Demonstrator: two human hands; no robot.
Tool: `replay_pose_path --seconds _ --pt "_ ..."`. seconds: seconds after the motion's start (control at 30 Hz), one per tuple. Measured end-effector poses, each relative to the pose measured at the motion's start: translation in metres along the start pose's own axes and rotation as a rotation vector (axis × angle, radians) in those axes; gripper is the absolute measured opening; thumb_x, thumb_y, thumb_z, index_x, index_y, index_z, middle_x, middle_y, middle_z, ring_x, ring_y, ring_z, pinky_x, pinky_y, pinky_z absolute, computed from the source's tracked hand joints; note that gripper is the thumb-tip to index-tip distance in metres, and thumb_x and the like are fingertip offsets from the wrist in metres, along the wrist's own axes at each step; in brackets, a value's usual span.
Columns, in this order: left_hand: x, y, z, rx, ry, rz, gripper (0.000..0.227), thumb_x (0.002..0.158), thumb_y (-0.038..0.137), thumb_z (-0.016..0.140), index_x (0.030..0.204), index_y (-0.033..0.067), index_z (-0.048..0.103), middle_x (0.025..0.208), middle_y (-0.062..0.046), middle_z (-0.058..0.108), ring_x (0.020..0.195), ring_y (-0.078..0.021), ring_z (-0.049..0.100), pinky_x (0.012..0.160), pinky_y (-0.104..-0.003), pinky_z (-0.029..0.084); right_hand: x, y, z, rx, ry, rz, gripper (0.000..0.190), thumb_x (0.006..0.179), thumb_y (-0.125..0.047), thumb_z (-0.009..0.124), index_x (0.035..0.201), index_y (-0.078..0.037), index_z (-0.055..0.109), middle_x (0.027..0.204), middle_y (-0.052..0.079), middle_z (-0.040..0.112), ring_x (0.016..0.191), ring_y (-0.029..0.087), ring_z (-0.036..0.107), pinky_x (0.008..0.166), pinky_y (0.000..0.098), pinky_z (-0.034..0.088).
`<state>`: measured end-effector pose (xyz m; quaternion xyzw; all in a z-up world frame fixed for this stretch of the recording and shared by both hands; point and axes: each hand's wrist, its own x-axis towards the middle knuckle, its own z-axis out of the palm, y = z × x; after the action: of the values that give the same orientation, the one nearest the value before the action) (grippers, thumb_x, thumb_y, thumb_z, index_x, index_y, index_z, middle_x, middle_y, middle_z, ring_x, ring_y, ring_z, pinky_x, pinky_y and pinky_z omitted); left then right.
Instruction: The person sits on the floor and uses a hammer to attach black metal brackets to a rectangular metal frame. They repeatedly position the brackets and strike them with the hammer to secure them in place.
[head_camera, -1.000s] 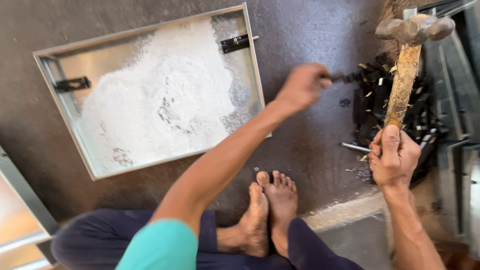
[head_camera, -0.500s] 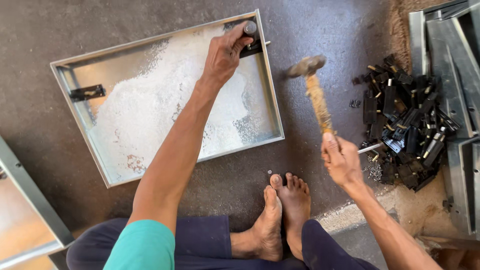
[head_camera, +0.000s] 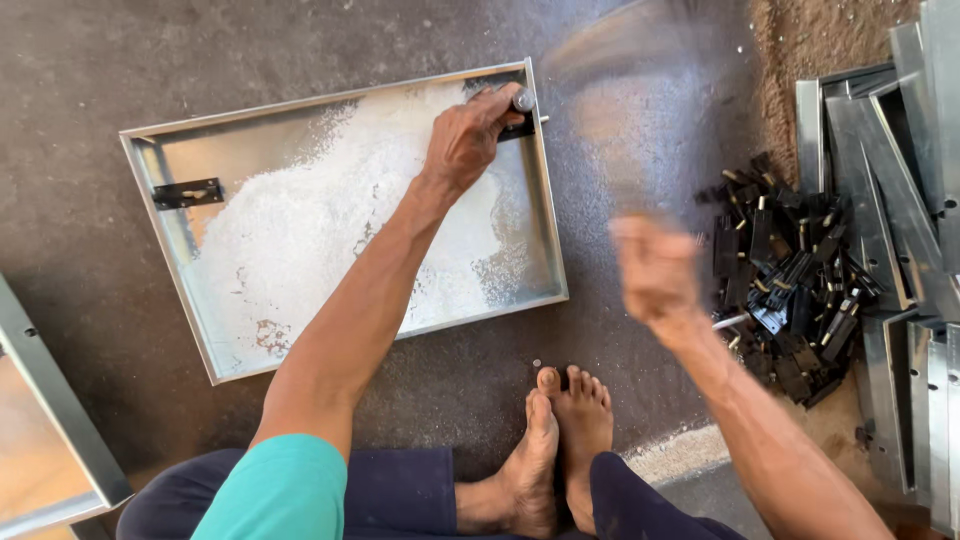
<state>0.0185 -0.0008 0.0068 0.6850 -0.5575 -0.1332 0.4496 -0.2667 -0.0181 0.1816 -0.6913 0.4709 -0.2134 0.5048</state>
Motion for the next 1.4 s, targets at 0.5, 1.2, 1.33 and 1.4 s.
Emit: replay_pose_path --seconds 0.5,1.2,1.33,1.4 --pt "0.010 0.017 -0.010 0.017 0.056 -0.064 0.030 0.101 0.014 0.067 0.131 0.0071 0.069 0.100 -0.013 0.076 0.062 -0.0238 0.069 0.056 -0.033 0.058 -0.020 0.060 -0.001 -0.438 -0.103 -0.047 0.055 0.111 -0.052 0.043 0.083 -0.006 0.054 0.058 0.003 0.042 0.046 0.016 0.041 0.044 0.0368 0.031" --pt "-0.062 0.054 -0.076 0.513 -0.062 0.252 0.055 0.079 0.049 0.099 0.121 0.0207 0.077 0.155 -0.016 0.049 0.145 -0.0368 0.041 0.121 -0.058 0.022 -0.090 0.074 0.010 -0.649 -0.411 -0.694 0.041 0.079 -0.002 0.065 0.119 -0.005 0.071 0.132 0.007 0.064 0.123 0.025 0.057 0.106 0.0381 0.045" --pt "-0.052 0.032 -0.056 0.514 -0.037 0.097 0.044 0.074 0.053 0.098 0.106 0.0278 0.081 0.155 -0.011 0.051 0.143 -0.0340 0.040 0.120 -0.059 0.018 -0.097 0.087 -0.048 -0.512 -0.040 -0.507 0.012 0.098 -0.008 0.066 0.108 -0.003 0.069 0.110 0.012 0.070 0.106 0.030 0.067 0.095 0.0407 0.052" --pt "-0.061 0.018 -0.054 0.431 -0.044 0.038 0.041 0.076 0.054 0.098 0.106 0.0293 0.084 0.153 -0.005 0.054 0.142 -0.0305 0.041 0.122 -0.058 0.019 -0.107 0.105 -0.094 -0.619 0.172 -0.175 0.012 0.103 -0.011 0.067 0.110 -0.002 0.071 0.104 0.015 0.070 0.094 0.031 0.067 0.086 0.0401 0.054"
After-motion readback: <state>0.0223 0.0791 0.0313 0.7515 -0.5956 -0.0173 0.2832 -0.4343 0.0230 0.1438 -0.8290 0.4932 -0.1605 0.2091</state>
